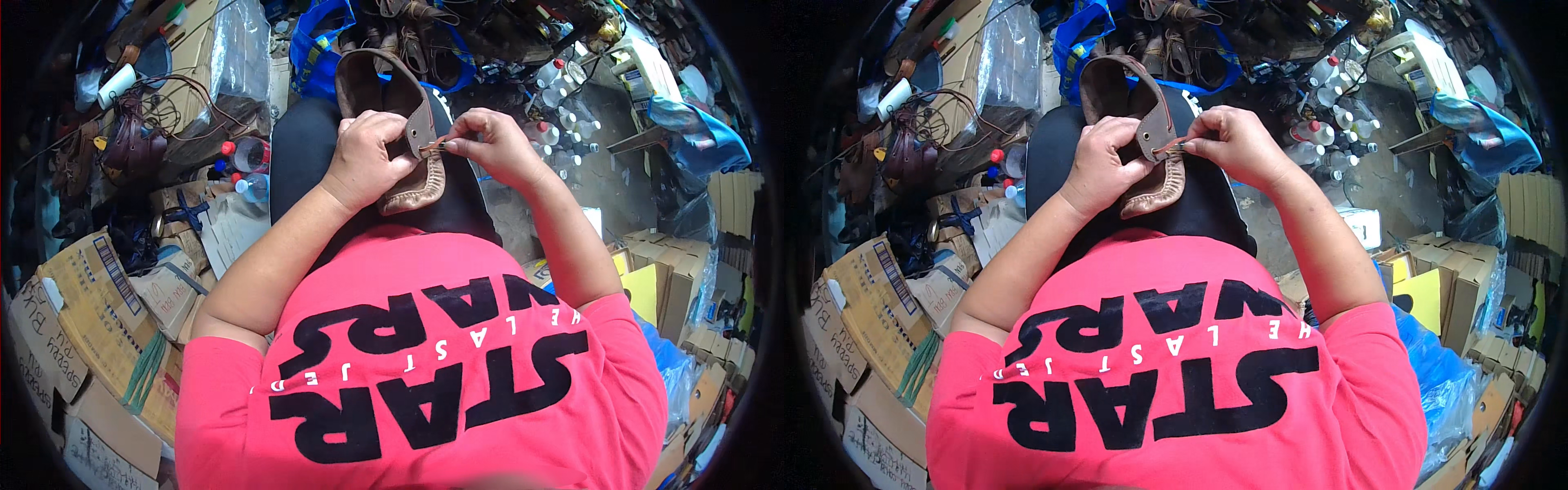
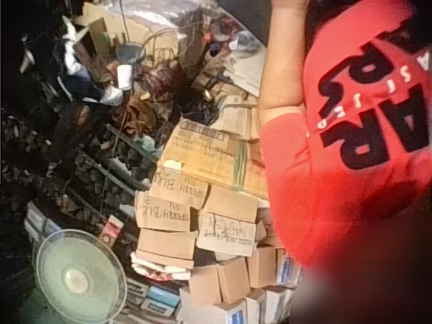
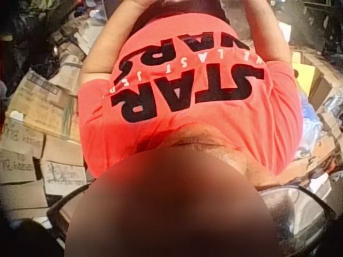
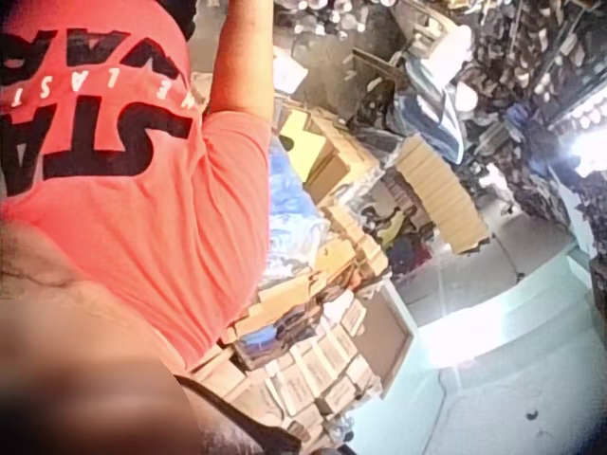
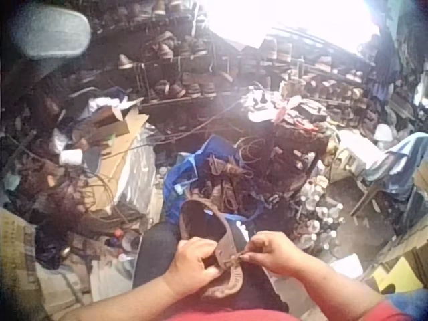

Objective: Sewing together leather shoe components using a needle and thread.

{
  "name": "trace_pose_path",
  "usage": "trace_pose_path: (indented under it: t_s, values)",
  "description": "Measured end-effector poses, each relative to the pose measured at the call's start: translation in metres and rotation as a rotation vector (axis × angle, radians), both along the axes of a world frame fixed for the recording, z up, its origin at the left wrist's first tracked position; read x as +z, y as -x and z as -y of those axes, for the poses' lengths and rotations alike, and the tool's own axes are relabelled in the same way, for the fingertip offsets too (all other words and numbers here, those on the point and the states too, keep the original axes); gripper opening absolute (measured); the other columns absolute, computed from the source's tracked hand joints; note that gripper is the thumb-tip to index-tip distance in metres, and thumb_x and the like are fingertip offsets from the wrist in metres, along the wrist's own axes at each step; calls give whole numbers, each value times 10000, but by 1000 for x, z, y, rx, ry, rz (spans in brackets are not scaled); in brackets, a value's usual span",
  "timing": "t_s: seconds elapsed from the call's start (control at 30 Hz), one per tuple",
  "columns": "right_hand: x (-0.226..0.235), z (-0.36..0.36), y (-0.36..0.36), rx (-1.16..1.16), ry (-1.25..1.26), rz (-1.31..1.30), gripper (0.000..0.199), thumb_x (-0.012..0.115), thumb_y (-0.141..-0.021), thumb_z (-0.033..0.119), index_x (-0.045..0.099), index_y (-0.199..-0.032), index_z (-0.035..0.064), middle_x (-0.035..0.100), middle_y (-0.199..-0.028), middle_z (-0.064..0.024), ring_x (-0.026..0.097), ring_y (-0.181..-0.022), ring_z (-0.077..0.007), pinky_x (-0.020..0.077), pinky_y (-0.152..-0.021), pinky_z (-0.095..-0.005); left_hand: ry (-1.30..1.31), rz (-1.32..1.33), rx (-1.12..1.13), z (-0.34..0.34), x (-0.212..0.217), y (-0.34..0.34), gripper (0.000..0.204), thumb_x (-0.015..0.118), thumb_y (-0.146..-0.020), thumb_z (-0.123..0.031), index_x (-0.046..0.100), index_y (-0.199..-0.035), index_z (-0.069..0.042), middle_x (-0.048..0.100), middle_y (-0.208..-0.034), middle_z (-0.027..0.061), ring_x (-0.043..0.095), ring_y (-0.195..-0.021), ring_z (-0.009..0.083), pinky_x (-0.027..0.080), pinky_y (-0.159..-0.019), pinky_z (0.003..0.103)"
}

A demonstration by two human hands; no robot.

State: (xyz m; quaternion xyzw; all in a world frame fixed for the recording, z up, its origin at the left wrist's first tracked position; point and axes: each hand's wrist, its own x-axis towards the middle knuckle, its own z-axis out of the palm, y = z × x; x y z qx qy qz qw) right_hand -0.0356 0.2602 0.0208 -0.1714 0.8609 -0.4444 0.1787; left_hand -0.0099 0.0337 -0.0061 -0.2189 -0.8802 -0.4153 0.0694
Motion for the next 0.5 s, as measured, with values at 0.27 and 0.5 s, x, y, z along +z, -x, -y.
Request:
trace_pose_path:
  t_s: [0.27,0.5]
  values:
    - [7,11,-1,40,61,43,293,783,-757,149,663,-999,36,597,-1049,-78,574,-980,-151,485,-846,-303,171,-78,-21,2,17,-1,173,720,-672,-117,706,-844,-126,645,-820,51,605,-867,235,426,-783,374]
    - [-8,34,1,136,-18,-520,699,868,-544,262,596,-1183,184,435,-1390,-158,447,-1252,-351,393,-1022,-470,337,-129,-55,9,22,-6,84,662,-725,-91,623,-798,-104,612,-815,22,551,-900,250,384,-803,409]
